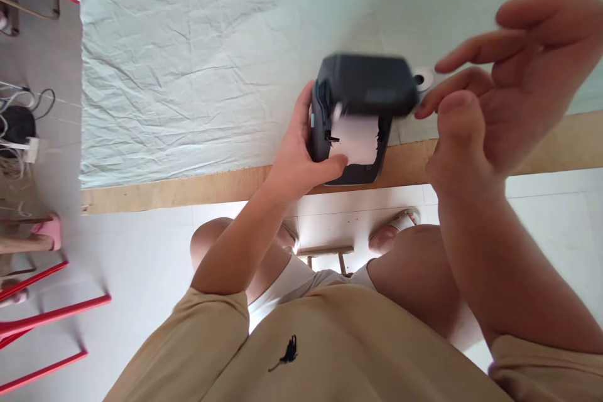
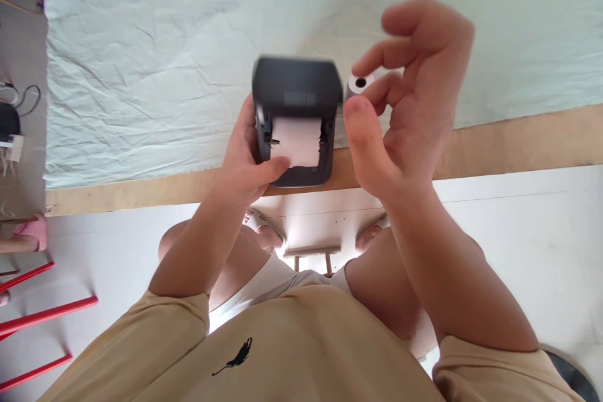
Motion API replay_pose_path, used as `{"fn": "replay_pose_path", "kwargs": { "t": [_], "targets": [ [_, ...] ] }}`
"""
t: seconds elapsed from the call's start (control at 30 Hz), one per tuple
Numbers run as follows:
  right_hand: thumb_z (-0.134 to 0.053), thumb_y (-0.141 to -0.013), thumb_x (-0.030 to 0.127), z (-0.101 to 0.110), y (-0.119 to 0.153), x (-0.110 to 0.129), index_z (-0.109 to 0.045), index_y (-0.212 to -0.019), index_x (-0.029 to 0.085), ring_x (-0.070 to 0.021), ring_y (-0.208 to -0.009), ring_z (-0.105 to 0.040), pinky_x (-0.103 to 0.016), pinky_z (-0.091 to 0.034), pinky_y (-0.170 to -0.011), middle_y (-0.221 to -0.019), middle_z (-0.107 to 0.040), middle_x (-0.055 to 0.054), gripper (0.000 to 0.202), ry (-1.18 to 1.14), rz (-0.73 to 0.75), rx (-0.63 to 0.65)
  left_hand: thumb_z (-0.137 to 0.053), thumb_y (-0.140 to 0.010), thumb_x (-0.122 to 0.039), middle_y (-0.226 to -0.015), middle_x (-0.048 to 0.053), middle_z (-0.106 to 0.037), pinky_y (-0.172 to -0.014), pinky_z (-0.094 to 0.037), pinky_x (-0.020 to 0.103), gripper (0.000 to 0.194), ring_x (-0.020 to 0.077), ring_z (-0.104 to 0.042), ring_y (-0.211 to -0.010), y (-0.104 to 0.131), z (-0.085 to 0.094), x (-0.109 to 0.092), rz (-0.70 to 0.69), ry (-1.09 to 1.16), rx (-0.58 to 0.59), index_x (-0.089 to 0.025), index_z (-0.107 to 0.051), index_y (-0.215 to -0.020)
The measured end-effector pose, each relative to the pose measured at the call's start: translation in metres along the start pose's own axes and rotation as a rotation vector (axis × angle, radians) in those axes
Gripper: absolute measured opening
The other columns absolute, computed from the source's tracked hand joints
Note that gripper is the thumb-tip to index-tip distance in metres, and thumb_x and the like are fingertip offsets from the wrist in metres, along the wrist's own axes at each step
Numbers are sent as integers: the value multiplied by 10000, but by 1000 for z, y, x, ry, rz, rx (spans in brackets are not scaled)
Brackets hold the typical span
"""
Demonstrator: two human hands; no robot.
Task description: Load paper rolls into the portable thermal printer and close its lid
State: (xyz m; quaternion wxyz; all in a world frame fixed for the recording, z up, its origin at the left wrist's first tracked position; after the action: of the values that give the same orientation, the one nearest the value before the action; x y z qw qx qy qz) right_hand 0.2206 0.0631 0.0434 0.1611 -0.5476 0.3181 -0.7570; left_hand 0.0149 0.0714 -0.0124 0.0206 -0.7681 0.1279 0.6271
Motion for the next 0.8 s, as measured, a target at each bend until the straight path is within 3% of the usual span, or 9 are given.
{"fn": "replay_pose_path", "kwargs": {
  "t": [0.1,0.2,0.27,0.33,0.47,0.53,0.67,0.8],
  "targets": [
    [-670,-1029,645,-11,11,-17,-655,-1209,377,-121,-595,-474,-311,-359,-499,-878,-561,19,323,-15,-34,41,-1034,-712,-285,-1562,73,-698,-1148,-654,424,984,363,-708,-1456,1,1,0,-10,42,20,-351,-546,-1563],
    [-728,-970,709,-25,25,-39,-561,-1312,383,-119,-491,-342,-288,-296,-449,-669,-376,95,501,-63,-155,140,-1050,-757,-377,-1495,38,-738,-1194,-644,427,819,348,-707,-1461,2,-3,-2,-21,137,62,-349,-622,-1455],
    [-748,-943,720,-31,32,-49,-520,-1435,400,-131,-495,-367,-294,-344,-462,-656,-356,107,630,-98,-202,196,-985,-840,-539,-1333,41,-797,-1136,-678,435,609,339,-758,-1378,1,-4,0,21,155,30,-323,-684,-1324],
    [-771,-941,674,-34,36,-55,-504,-1523,408,-145,-525,-419,-320,-427,-506,-668,-387,101,693,-109,-229,263,-925,-883,-631,-1172,43,-820,-1012,-717,424,528,328,-810,-1248,1,-4,2,67,137,-7,-301,-710,-1235],
    [-796,-947,571,-32,35,-60,-527,-1567,417,-160,-568,-491,-344,-507,-545,-694,-437,85,693,-103,-222,324,-923,-906,-583,-1084,21,-812,-904,-716,381,467,309,-832,-1181,2,-10,-1,70,143,-23,-304,-723,-1222],
    [-776,-961,582,-31,35,-62,-508,-1586,429,-162,-571,-494,-339,-510,-536,-709,-449,79,697,-115,-215,327,-916,-911,-589,-1132,19,-824,-960,-715,381,455,322,-808,-1294,3,-14,-4,60,158,-34,-315,-729,-1222],
    [-722,-1000,553,-33,37,-63,-448,-1627,435,-170,-597,-524,-342,-529,-547,-776,-518,54,695,-95,-222,339,-744,-1000,-724,-1331,4,-823,-1176,-668,412,441,316,-595,-1633,-1,-16,-6,-20,239,-45,-326,-736,-1191],
    [-742,-986,507,-35,37,-56,-437,-1634,428,-160,-573,-509,-312,-502,-500,-768,-515,65,721,-133,-181,314,-694,-1015,-754,-1275,21,-858,-1281,-613,425,464,328,-555,-1665,-8,-8,7,33,246,-72,-293,-749,-1034]
  ]
}}
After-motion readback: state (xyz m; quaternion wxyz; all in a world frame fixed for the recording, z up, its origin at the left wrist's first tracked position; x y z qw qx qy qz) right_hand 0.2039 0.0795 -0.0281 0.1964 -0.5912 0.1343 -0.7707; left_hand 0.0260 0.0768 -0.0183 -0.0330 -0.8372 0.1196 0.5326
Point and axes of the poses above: each hand's wrist, its own y-axis away from the middle knuckle, its own z-axis out of the back of the hand, x = y × z, the point moved 6 cm from there along -y, towards the middle knuckle
